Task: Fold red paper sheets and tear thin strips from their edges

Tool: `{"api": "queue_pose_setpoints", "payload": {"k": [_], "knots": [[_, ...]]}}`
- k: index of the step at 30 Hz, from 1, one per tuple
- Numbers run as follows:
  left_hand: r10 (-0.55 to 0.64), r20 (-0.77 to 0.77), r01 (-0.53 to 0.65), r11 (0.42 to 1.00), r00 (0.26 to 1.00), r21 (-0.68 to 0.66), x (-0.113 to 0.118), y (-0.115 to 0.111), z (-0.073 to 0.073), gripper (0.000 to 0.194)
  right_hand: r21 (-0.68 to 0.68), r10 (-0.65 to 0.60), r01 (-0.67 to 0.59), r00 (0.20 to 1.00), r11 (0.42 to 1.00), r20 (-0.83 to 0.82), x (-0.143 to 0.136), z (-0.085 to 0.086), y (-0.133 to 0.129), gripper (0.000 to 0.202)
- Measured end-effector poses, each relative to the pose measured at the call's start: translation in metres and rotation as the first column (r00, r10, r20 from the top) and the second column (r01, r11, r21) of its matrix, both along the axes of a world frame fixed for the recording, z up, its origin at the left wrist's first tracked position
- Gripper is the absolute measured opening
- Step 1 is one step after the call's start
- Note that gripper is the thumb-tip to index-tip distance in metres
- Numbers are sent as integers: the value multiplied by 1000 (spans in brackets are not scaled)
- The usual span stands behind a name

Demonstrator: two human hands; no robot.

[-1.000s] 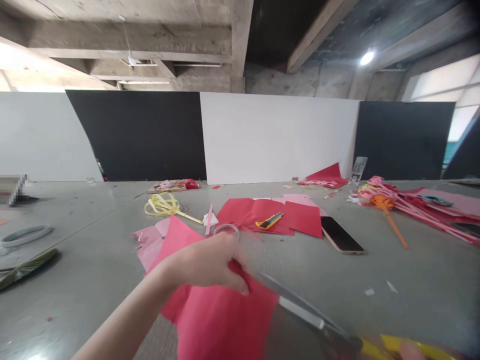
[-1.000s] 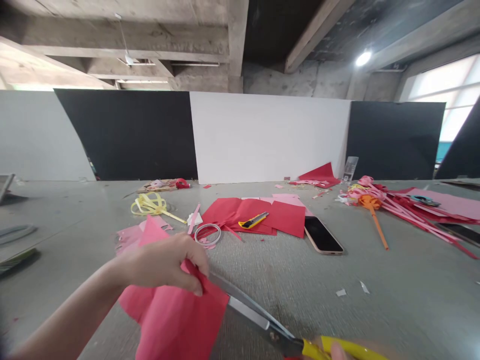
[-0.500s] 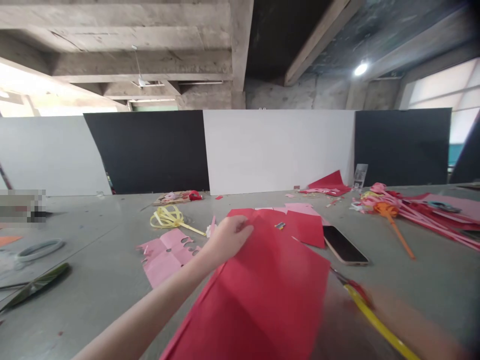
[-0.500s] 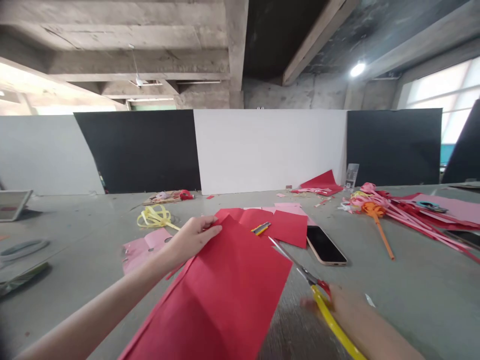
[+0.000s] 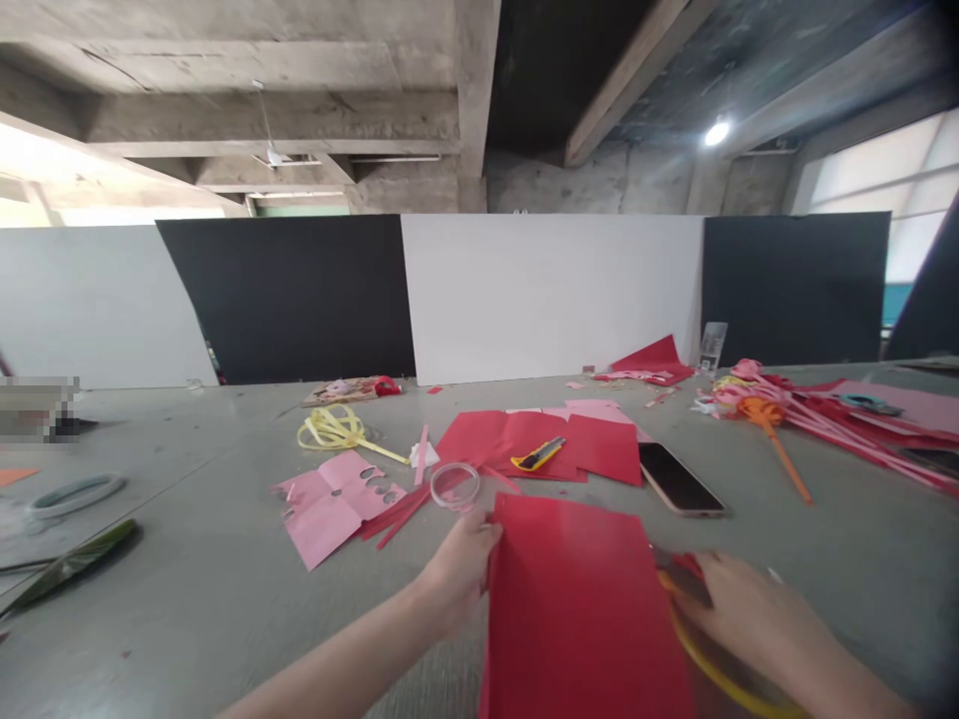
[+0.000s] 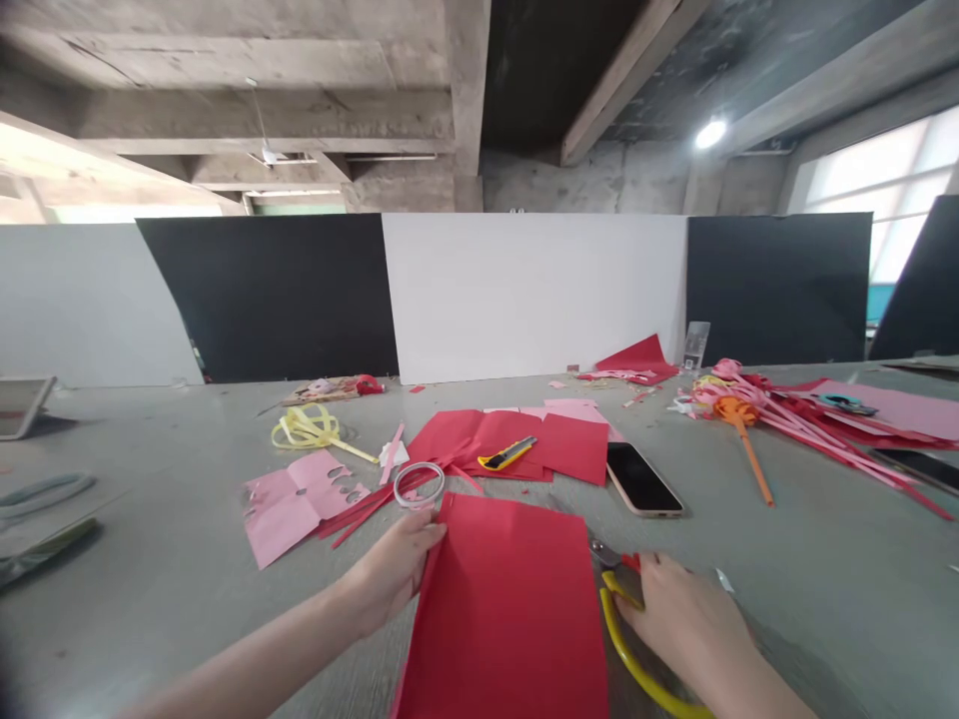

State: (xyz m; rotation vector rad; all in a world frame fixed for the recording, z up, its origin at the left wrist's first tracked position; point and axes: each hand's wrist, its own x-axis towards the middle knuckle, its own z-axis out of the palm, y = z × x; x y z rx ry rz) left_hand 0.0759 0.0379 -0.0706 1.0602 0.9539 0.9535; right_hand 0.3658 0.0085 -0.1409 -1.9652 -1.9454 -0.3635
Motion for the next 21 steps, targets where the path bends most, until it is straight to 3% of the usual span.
{"api": "queue_pose_setpoints", "payload": {"k": [4,6,9,12,14,16,18,19,21], "knots": [[59,16,-58,997,998,-46,1,-6,-26,3,-60,56,-55,998,997,16,-4,21,-5,26],[69,15,-68,997,998,-33,2,-8,-34,2,-29,105,-112,976,993,-193,-12,32,-6,33],[62,-16,-62,998,998,29,4,-13,-42,5,-110,134,-249,785,962,-605,-29,41,-8,44],[67,-117,-53,992,991,116,2,-15,-48,10,-43,161,-306,608,951,-777,-44,36,-8,50],[91,-227,-48,981,970,187,-3,-16,-52,11,9,186,-307,554,952,-812,-50,29,-7,46],[138,-319,-49,961,938,272,-9,-19,-52,19,35,207,-298,569,954,-796,-51,23,-6,35],[182,-445,15,915,877,404,-16,-23,-50,32,27,215,-295,626,955,-749,-51,19,-4,23],[201,-541,105,870,817,481,-19,-25,-48,34,15,216,-299,651,954,-727,-51,17,-3,20],[263,-738,362,739,622,568,-24,-29,-44,31,-2,218,-305,687,952,-693,-51,15,-2,19]]}}
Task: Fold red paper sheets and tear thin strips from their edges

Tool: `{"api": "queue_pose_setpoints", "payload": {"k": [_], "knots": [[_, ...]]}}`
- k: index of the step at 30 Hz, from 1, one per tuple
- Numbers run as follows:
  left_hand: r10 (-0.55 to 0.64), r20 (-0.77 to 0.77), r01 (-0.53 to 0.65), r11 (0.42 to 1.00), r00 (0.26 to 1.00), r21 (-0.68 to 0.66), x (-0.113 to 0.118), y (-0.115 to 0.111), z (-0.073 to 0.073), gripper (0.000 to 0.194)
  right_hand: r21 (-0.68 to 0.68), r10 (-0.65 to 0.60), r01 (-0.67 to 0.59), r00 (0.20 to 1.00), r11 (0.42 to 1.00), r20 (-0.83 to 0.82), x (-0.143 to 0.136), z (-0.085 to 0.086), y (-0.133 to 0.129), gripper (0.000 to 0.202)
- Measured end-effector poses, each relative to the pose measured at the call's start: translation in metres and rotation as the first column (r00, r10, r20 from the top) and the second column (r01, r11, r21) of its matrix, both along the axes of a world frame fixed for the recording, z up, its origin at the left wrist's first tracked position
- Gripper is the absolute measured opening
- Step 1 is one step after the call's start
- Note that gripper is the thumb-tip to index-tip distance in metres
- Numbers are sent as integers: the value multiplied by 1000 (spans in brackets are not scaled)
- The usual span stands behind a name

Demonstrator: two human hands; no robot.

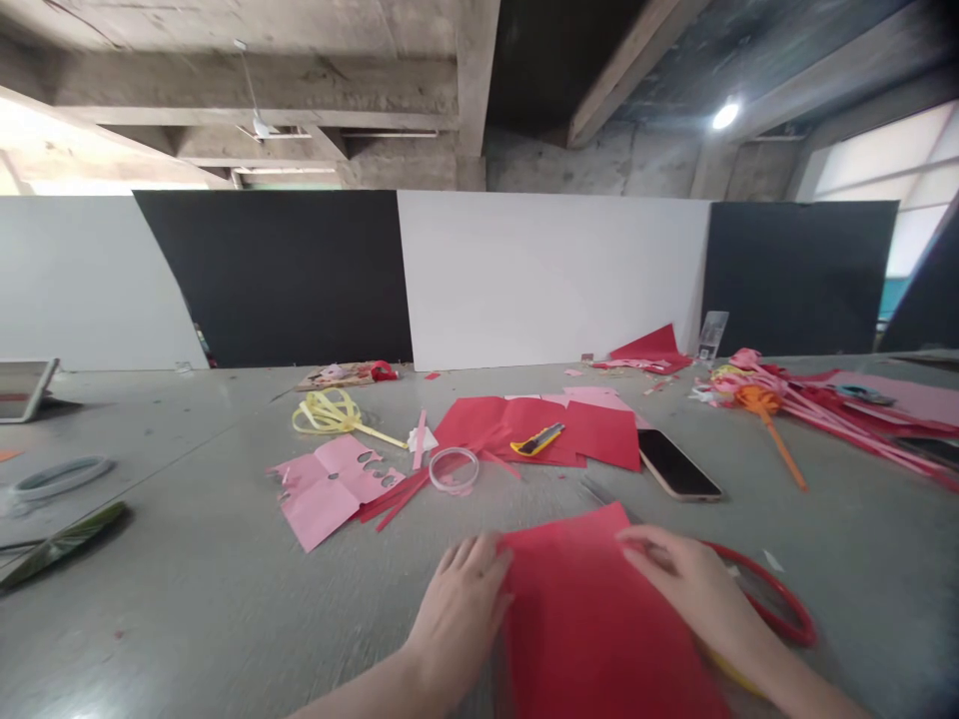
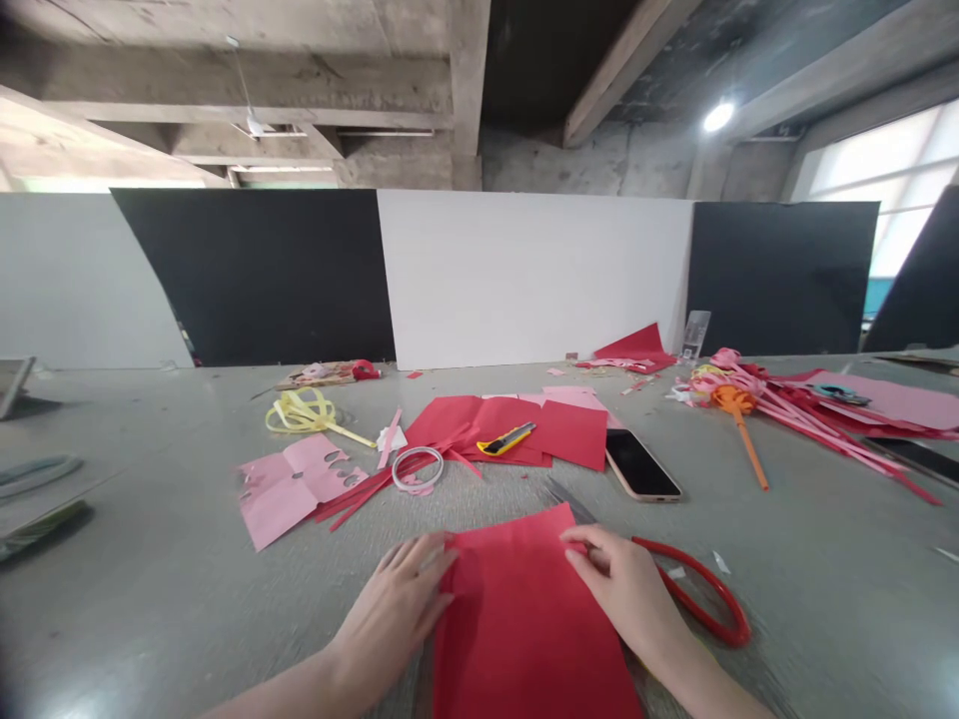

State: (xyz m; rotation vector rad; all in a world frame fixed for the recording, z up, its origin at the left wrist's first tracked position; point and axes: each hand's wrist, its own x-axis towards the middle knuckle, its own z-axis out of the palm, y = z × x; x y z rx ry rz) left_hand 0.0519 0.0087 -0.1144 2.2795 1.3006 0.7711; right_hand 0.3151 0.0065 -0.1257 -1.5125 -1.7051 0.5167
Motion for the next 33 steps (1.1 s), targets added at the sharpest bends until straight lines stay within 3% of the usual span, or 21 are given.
{"api": "queue_pose_setpoints", "payload": {"k": [2,5,8,18,26,33], "knots": [[-55,-273,99,984,960,151,-5,-2,3,29,26,-3,1,998,1000,61,-1,-2,2,20],[-73,-378,164,963,923,214,-12,-1,4,32,124,-13,-11,982,992,189,-3,-7,5,21],[-87,-392,182,960,916,213,-18,2,2,37,180,-15,-37,959,983,282,-5,-12,9,21],[-128,-379,218,954,917,205,-25,6,-6,41,125,-33,-30,881,992,473,-12,-6,1,16],[-161,-321,230,954,933,190,-24,7,-2,41,115,-7,-46,905,992,425,-11,-10,-1,15],[-234,-335,270,961,913,64,-31,17,5,36,162,-31,-32,929,986,370,-8,-5,0,20]]}}
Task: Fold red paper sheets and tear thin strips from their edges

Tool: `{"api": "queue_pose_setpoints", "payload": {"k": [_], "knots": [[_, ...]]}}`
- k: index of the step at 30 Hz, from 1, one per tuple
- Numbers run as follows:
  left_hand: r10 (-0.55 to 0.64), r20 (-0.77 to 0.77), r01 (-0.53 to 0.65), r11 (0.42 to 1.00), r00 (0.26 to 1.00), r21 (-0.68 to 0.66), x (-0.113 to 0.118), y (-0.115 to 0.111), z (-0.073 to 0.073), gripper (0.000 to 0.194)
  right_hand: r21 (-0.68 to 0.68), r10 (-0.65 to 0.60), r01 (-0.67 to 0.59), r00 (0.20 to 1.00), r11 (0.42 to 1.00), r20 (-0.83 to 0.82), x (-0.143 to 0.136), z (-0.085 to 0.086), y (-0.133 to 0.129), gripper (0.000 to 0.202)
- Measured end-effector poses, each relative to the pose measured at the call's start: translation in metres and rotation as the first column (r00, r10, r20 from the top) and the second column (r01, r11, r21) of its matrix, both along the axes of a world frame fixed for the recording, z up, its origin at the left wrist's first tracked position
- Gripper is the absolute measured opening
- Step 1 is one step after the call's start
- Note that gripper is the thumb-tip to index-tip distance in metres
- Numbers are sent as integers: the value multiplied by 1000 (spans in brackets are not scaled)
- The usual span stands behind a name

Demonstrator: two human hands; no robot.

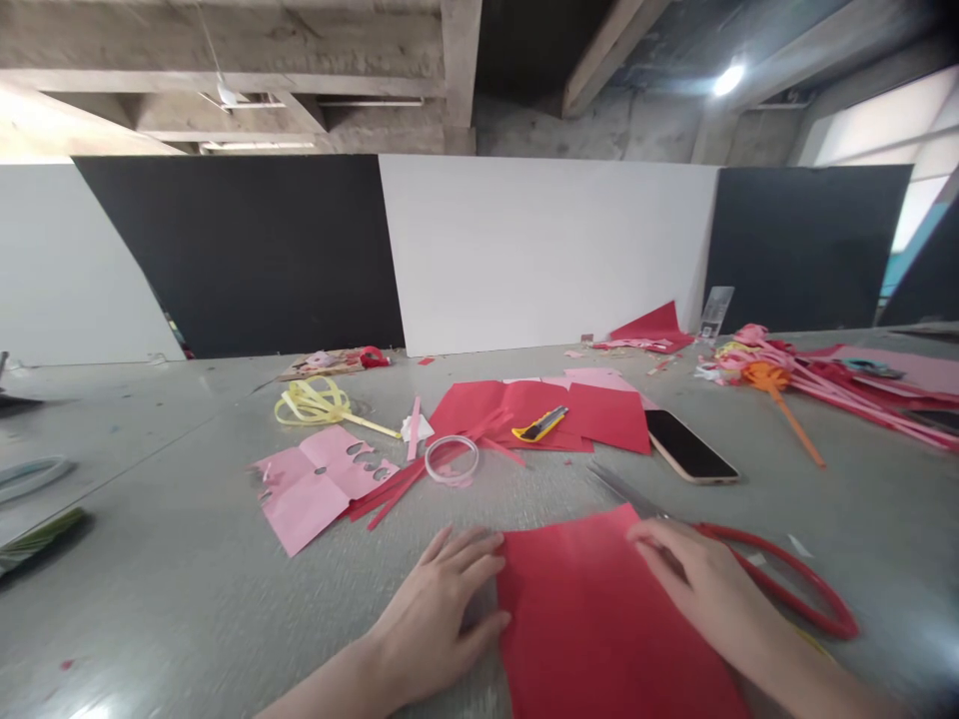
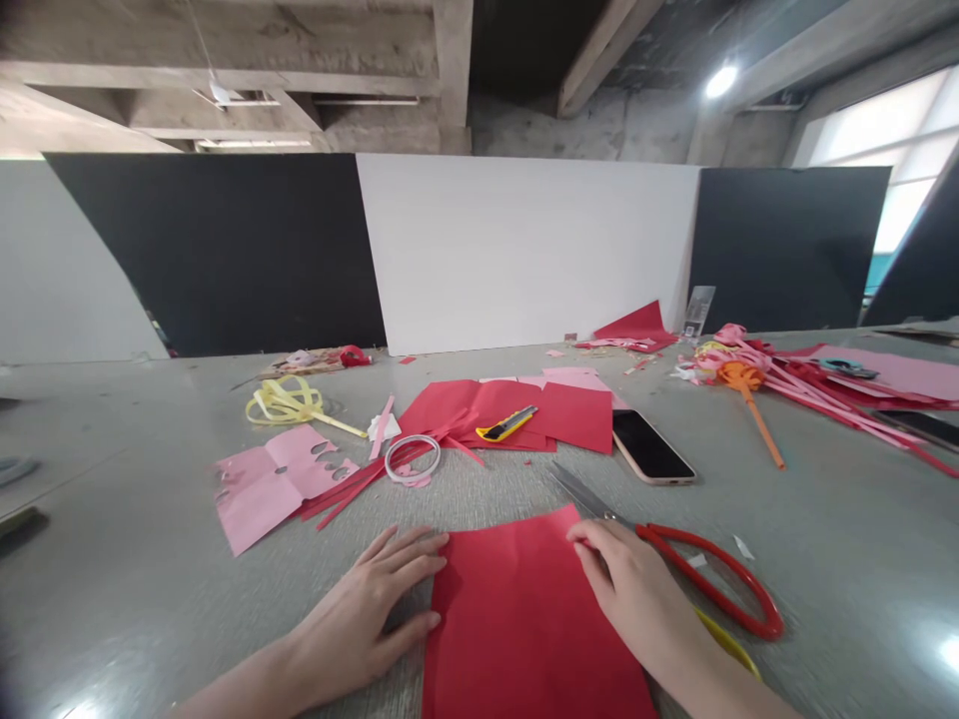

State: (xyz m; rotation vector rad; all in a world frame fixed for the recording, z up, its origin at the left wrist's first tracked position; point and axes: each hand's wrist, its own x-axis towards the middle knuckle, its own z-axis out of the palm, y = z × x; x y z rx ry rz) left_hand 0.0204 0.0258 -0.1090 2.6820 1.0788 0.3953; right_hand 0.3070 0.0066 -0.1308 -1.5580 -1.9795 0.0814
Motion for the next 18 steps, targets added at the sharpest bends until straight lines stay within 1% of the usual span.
{"api": "queue_pose_setpoints", "payload": {"k": [5,12,18], "knots": [[-15,-5,15,1000,1000,24,-1,-2,-2,48,3,0,0,1000,1000,-17,3,-2,5,23],[-27,-10,27,999,1000,33,1,-5,-3,49,-47,-22,23,1000,999,15,-1,-2,3,24],[-22,-3,22,999,1000,30,1,-6,-3,49,10,-48,47,998,999,41,-3,-6,-1,22]]}}
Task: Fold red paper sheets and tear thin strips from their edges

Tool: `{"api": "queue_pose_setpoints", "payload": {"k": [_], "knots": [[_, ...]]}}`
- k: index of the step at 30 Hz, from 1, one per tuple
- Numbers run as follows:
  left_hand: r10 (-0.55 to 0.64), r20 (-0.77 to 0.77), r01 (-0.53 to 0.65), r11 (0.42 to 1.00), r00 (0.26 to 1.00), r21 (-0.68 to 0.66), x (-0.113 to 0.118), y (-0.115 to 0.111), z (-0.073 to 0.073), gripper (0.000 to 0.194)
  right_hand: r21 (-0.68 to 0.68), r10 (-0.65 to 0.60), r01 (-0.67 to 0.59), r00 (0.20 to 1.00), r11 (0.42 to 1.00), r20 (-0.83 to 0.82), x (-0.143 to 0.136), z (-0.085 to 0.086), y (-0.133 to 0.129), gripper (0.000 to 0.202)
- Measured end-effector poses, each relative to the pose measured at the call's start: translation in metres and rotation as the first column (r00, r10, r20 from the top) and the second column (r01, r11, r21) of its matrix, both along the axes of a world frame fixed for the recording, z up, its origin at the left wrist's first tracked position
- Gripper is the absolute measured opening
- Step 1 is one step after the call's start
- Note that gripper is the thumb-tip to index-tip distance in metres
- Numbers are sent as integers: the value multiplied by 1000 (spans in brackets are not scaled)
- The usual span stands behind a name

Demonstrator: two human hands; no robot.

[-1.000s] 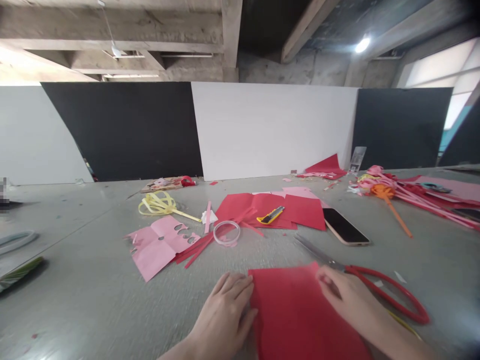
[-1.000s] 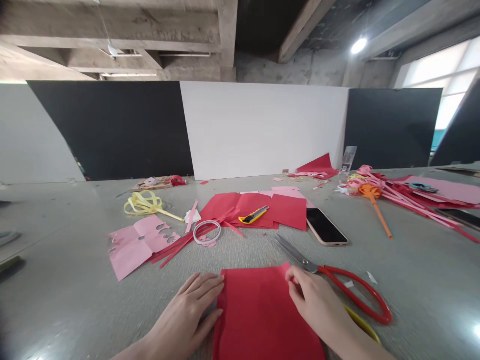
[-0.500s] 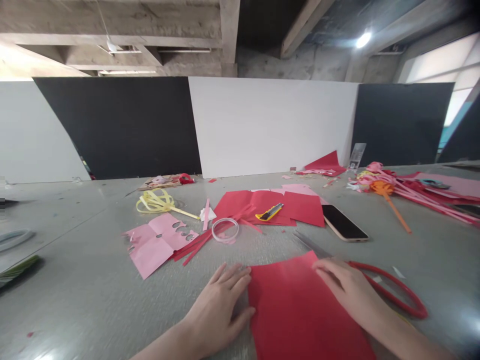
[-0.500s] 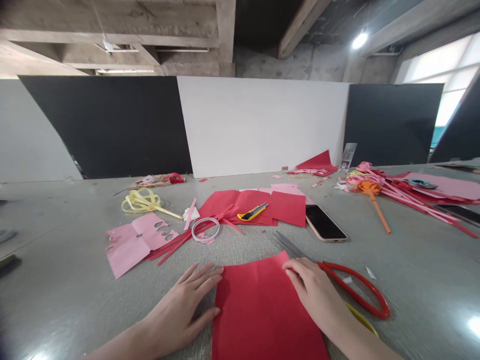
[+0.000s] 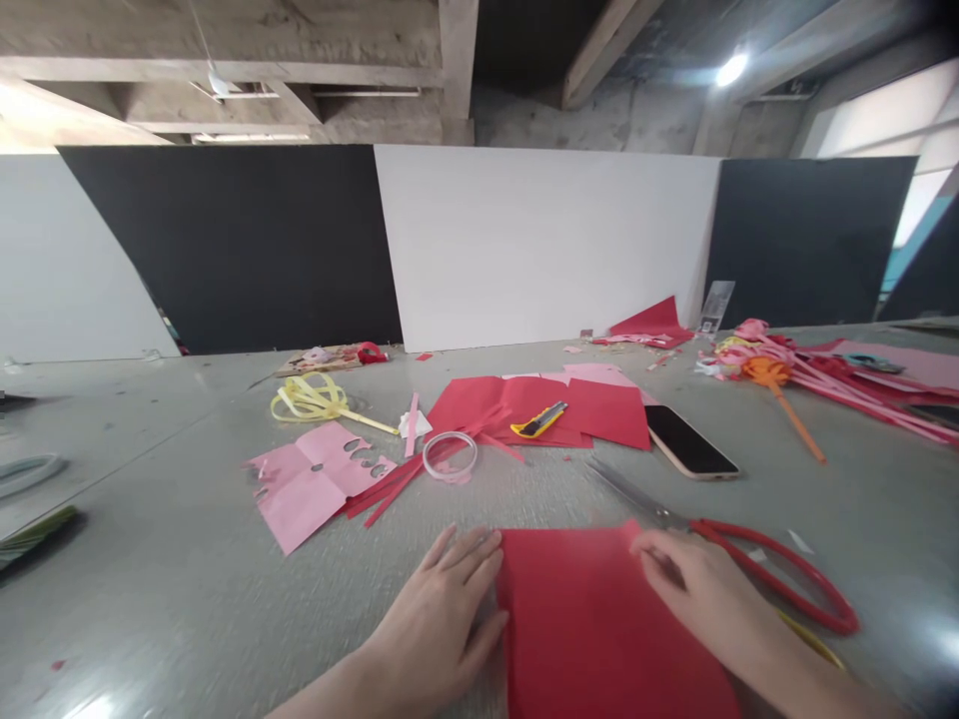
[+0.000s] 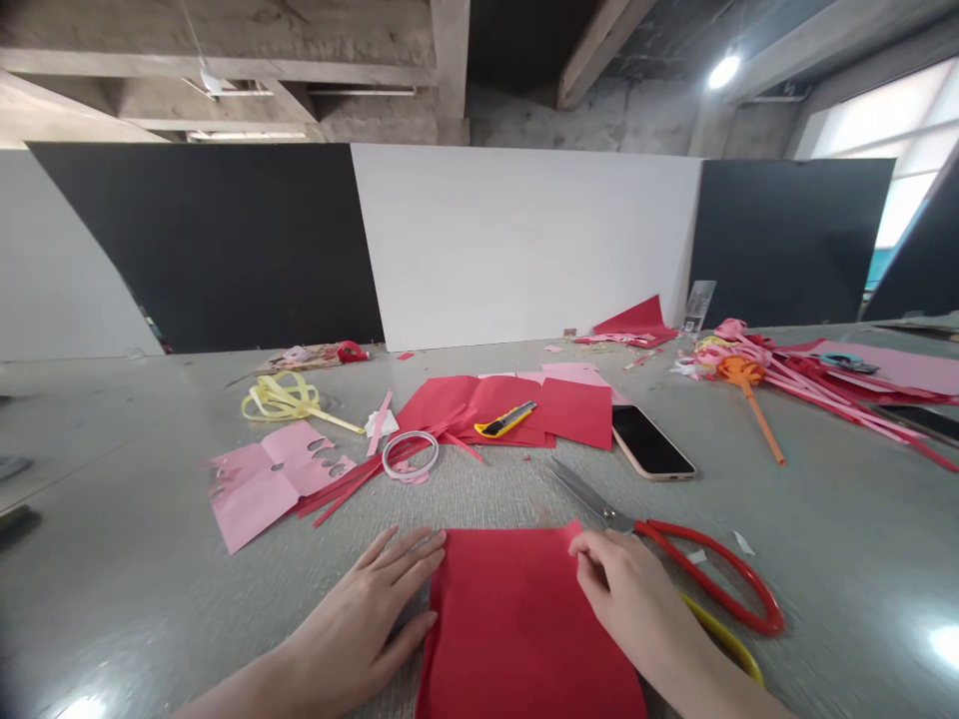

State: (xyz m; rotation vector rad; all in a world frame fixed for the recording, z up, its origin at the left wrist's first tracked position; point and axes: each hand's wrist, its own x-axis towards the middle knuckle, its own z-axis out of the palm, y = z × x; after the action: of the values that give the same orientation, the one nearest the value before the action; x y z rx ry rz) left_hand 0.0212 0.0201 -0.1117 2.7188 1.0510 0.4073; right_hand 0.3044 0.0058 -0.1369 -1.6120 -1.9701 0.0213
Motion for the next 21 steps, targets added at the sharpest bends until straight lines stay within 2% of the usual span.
{"api": "queue_pose_setpoints", "payload": {"k": [4,14,21], "knots": [[5,-11,-5,1000,1000,-6,1,0,1,50,37,-21,19,999,999,50,-1,-5,-4,21],[8,-6,-8,1000,1000,-18,0,-2,1,50,18,-44,42,992,999,117,-5,-9,-14,15],[54,-9,-54,998,999,-22,0,1,-1,44,71,-30,31,1000,997,-4,0,0,-7,23]]}}
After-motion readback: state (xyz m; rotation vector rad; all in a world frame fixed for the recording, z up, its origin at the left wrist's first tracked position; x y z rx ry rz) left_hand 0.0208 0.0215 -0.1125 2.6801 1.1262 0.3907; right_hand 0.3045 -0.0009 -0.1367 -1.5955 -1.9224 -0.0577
